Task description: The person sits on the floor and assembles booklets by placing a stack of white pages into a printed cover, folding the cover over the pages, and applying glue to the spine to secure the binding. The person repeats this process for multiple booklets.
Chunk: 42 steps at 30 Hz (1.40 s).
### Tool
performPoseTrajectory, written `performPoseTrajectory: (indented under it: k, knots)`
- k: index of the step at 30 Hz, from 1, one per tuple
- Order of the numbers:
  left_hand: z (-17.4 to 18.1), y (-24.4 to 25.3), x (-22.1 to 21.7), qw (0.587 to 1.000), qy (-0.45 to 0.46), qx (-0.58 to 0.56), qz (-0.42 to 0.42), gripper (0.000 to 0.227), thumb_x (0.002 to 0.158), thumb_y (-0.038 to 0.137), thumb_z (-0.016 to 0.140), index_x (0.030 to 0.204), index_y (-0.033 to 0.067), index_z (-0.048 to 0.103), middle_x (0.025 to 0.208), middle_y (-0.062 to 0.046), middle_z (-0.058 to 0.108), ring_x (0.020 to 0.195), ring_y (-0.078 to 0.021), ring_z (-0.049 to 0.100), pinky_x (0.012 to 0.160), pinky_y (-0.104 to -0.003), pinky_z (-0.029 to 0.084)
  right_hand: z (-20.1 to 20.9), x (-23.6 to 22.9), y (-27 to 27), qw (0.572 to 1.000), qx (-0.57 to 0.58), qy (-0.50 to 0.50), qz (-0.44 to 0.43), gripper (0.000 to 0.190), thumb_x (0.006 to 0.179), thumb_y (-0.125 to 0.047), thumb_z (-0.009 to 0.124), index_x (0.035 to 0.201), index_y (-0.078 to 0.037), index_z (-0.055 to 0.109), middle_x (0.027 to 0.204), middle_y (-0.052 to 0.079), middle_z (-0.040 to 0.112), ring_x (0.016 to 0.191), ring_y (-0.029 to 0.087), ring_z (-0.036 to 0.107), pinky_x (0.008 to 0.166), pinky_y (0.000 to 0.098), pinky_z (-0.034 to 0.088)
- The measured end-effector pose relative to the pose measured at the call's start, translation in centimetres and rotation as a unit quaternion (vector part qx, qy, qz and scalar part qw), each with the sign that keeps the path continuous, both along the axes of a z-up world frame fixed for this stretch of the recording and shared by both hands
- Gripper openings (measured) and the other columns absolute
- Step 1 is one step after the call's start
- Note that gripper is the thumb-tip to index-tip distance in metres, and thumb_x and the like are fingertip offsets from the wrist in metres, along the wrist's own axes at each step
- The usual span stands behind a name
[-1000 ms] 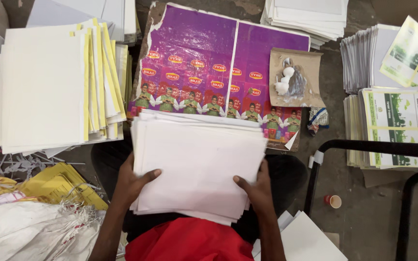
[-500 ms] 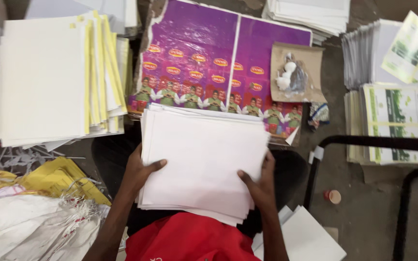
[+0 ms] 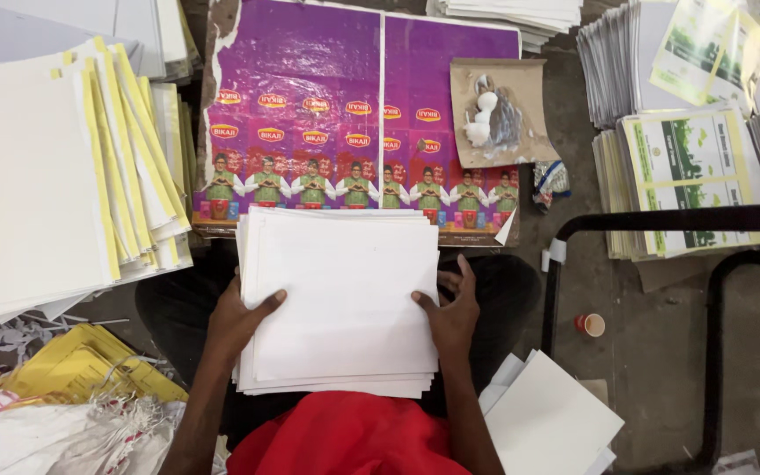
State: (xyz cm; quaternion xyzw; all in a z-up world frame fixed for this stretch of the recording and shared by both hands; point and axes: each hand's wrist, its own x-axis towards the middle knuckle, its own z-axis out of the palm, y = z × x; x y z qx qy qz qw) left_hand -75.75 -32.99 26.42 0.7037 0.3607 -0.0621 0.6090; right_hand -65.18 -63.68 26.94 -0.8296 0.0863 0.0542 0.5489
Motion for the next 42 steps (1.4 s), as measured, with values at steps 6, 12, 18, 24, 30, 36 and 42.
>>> performPoseTrajectory:
  k: [6,12,18,24,30,36,42]
  knots:
    - [-0.2,0.4,-0.2,0.999,0.035,0.022,-0.011,0.074,0.078,0.046,0.079,0.138,0.0073,0.060,0.116,-0.015,0.076,0.104,-0.0255,0.074,0.091,-0.036,0.056,-1.0,0.2,-0.7,1.000,0.030,0.004,0.004,0.098,0.072,0.000,0.086,0.156,-0.007,0.037,0.121,0.017,0.068,0.114,0.025,0.068,0.095,0.0369,0.061]
    - [-0.1,0.2,-0.4,0.999,0.021,0.029,0.006,0.074,0.074,0.041,0.083,0.137,0.0082,0.060,0.114,-0.014,0.076,0.101,-0.0241,0.074,0.089,-0.035,0.055,-0.5,-0.5,-0.1,0.999,0.030,-0.026,0.026,0.095,0.082,-0.001,0.080,0.161,-0.007,0.026,0.130,0.019,0.061,0.122,0.027,0.063,0.103,0.0400,0.055]
    - [-2.5,-0.1,-0.4,0.998,0.036,0.024,0.037,0.066,0.078,0.032,0.087,0.128,-0.0022,0.063,0.113,-0.016,0.074,0.095,-0.0238,0.070,0.083,-0.037,0.056,-1.3,-3.5,-7.0,0.989,-0.031,-0.129,-0.065,0.094,0.098,-0.007,0.073,0.167,-0.006,0.009,0.150,0.023,0.055,0.140,0.034,0.055,0.116,0.0436,0.048]
    - [-2.6,-0.8,-0.8,0.999,-0.038,0.003,0.007,0.063,0.088,0.019,0.085,0.139,-0.0052,0.058,0.128,-0.015,0.068,0.113,-0.0205,0.064,0.098,-0.033,0.048,-4.3,-12.7,-24.0,0.913,-0.301,-0.074,-0.267,0.111,0.083,-0.017,0.086,0.164,0.000,0.012,0.147,0.028,0.055,0.133,0.039,0.058,0.111,0.0459,0.046]
    - [-2.6,-1.6,0.2,0.998,0.021,0.053,-0.031,0.056,0.091,0.003,0.077,0.141,-0.0106,0.056,0.133,-0.023,0.066,0.125,-0.0293,0.065,0.107,-0.040,0.048,-8.6,-21.2,-35.5,0.876,-0.322,0.038,-0.357,0.133,0.068,-0.031,0.098,0.160,0.011,0.011,0.144,0.036,0.051,0.130,0.045,0.054,0.106,0.0471,0.046]
    - [-2.7,-1.6,0.0,0.998,0.029,0.056,-0.005,0.060,0.090,0.002,0.079,0.144,-0.0081,0.052,0.131,-0.022,0.065,0.123,-0.0263,0.063,0.104,-0.039,0.047,-14.9,-20.7,-36.8,0.847,-0.422,0.097,-0.309,0.122,0.051,-0.036,0.105,0.144,0.010,0.039,0.121,0.029,0.063,0.115,0.046,0.058,0.098,0.0495,0.049]
    - [-2.6,-1.3,-0.3,0.999,-0.036,-0.017,0.009,0.062,0.088,0.013,0.083,0.141,-0.0061,0.057,0.129,-0.012,0.068,0.112,-0.0184,0.063,0.099,-0.032,0.049,-13.4,-21.7,-38.0,0.848,-0.393,-0.056,-0.351,0.113,0.055,-0.029,0.103,0.150,-0.002,0.049,0.106,0.017,0.069,0.097,0.034,0.064,0.090,0.0447,0.053]
